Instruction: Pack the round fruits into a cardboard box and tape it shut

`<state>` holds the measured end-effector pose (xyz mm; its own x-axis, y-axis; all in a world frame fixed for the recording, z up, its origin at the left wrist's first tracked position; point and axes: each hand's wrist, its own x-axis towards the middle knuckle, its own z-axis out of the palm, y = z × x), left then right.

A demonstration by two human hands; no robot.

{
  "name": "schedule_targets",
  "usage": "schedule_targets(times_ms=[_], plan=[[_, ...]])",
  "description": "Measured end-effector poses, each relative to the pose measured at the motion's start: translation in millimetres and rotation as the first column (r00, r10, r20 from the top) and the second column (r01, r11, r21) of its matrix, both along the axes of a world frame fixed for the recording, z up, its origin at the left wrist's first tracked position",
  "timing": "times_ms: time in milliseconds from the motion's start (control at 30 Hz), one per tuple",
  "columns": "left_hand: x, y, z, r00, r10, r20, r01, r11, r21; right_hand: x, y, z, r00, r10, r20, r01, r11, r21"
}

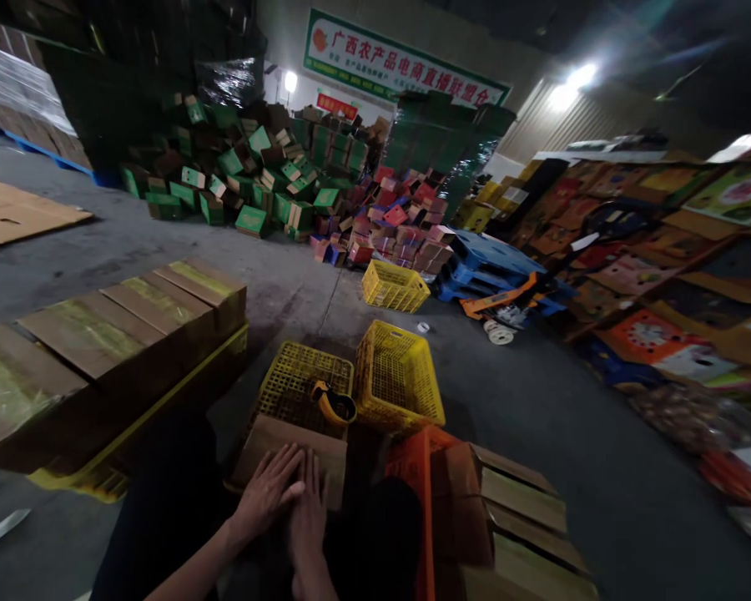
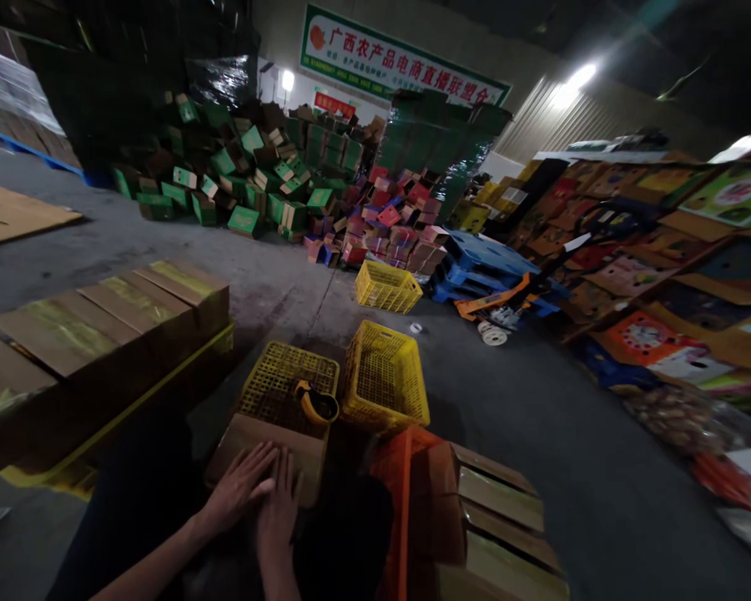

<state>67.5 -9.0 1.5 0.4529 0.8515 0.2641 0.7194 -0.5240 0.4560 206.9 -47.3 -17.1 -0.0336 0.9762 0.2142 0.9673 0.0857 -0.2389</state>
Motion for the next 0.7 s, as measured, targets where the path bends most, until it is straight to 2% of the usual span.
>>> schedule_targets(times_ms=[167, 333, 533, 700], plan=[[-29.4, -1.8, -6.7, 0.996, 0.087, -0.015, -0.086, 0.993, 0.082, 32.1, -6.8, 13.8, 0.986, -0.162, 0.029, 0.163, 0.985, -0.048], [-42.7, -11.8, -13.6, 0.964, 0.252, 0.088, -0.259, 0.962, 0.086, 47.6, -25.1, 14.7, 0.968, -0.246, 0.048, 0.248, 0.968, -0.037], [-45.8, -20.2, -23.6, 0.911, 0.355, 0.211, -0.353, 0.934, -0.047, 30.4, -28.3, 4.3, 0.963, -0.263, 0.059, 0.265, 0.964, -0.021], [-55.2, -13.7, -37.3, 0.921, 0.266, 0.286, -0.244, 0.963, -0.111, 1.2, -19.4, 3.6, 0.983, -0.182, 0.038, 0.183, 0.983, -0.014]])
